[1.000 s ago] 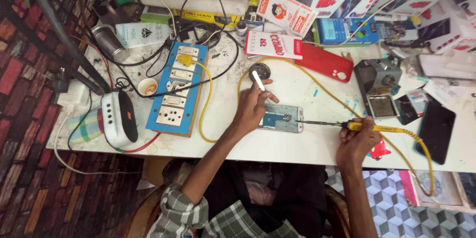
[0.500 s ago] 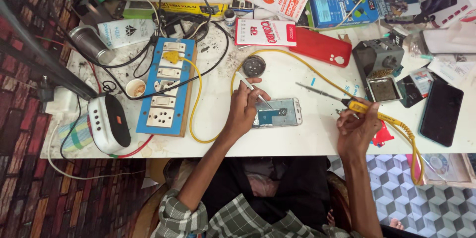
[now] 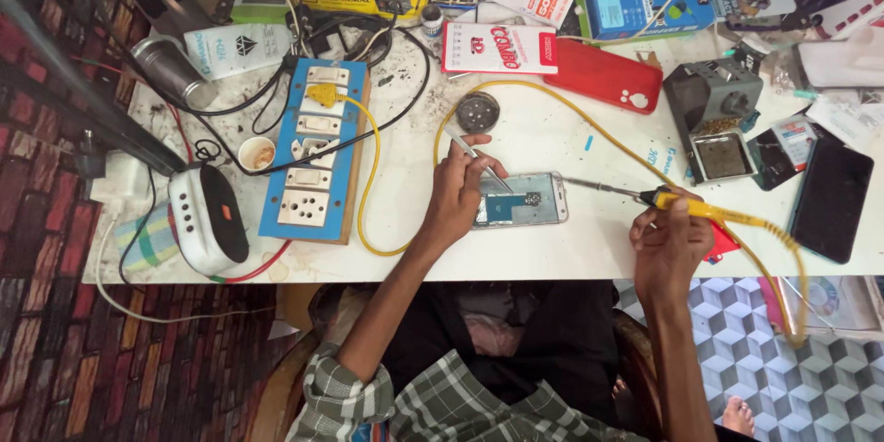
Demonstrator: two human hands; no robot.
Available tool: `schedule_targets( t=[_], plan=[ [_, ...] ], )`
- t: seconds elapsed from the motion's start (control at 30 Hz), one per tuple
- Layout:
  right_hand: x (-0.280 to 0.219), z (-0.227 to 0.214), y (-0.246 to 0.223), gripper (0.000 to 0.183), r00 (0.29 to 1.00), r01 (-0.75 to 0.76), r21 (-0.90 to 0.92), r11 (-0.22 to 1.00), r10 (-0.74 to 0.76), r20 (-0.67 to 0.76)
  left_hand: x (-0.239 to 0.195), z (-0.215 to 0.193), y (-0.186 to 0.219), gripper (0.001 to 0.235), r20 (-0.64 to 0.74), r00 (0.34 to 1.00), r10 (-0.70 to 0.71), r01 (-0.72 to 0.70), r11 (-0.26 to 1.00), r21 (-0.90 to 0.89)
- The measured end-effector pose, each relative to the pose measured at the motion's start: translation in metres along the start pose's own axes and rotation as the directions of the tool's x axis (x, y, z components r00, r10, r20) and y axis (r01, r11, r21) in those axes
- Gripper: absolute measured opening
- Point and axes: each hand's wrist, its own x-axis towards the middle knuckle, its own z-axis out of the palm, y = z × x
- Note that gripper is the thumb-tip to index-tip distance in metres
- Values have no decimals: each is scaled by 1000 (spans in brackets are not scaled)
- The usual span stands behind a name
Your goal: The person uses a soldering iron and tweezers to work on a smartphone motherboard. They repeatedly apply heat to specific points on the board while holding it steady with the tweezers.
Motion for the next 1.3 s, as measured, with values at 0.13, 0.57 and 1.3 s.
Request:
schedule_targets(
  t=[0.13, 0.57, 1.3],
  plan=[
    [1, 3, 5, 31, 998, 49, 46, 998, -47, -38, 0, -2, 7, 33, -9, 997, -74, 73, 994, -76],
    [17, 16, 4, 39, 996, 20, 90, 996, -13, -83, -50, -23, 30, 36, -190, 981, 34, -33, 999, 13],
    [5, 33, 5, 29, 980, -63, -94, 994, 43, -196, -38, -13, 6, 27, -147, 989, -24, 0, 987, -163]
  ],
)
